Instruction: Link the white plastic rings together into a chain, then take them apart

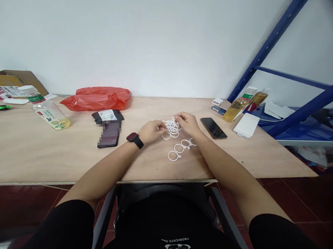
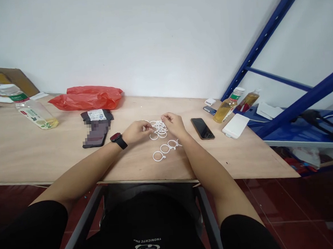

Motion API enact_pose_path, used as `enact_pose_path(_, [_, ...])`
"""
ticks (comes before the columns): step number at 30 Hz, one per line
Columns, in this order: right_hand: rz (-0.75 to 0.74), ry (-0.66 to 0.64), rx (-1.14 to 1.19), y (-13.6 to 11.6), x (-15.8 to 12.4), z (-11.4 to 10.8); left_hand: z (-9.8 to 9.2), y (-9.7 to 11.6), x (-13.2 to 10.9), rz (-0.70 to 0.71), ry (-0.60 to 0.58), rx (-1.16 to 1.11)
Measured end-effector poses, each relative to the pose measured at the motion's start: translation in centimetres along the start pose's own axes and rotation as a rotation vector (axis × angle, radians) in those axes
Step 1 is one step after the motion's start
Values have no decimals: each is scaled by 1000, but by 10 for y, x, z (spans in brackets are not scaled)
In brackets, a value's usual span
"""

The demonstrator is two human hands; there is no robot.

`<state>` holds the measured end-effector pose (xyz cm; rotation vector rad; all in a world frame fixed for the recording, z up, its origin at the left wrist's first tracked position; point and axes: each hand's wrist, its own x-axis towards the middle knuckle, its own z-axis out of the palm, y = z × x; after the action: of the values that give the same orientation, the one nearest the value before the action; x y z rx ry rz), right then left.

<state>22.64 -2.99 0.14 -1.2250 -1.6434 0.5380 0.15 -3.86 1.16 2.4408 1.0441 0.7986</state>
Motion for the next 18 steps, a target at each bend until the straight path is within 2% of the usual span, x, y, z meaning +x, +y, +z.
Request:
enact_pose_path(2, [-3,-11,-2,0,-1,2,5,11,-3,102,-209,-153])
enact_pose_path(5, [-7,-12,-17,0,-1,3,13,21,-6,166,-430,-183])
enact_pose_path(7, [-11,-6,-20,0,-1,3,16,22,-8,189,-492,-159])
enact_pose_path(9, [-14,-2,-16,2,-1,3,17,20,-8,213,-500,-125])
enact_pose_path(11, [-17,-4,-8,3,-1,4,14,18,-7,218,-466,-86])
enact_pose_path(13, [-23,-17,1,3,-2,6,10,15,-5,188,-369,-80])
enact_pose_path(18, [-49,-158,47,-8,-8,6,4,1,2,-24,146,-52])
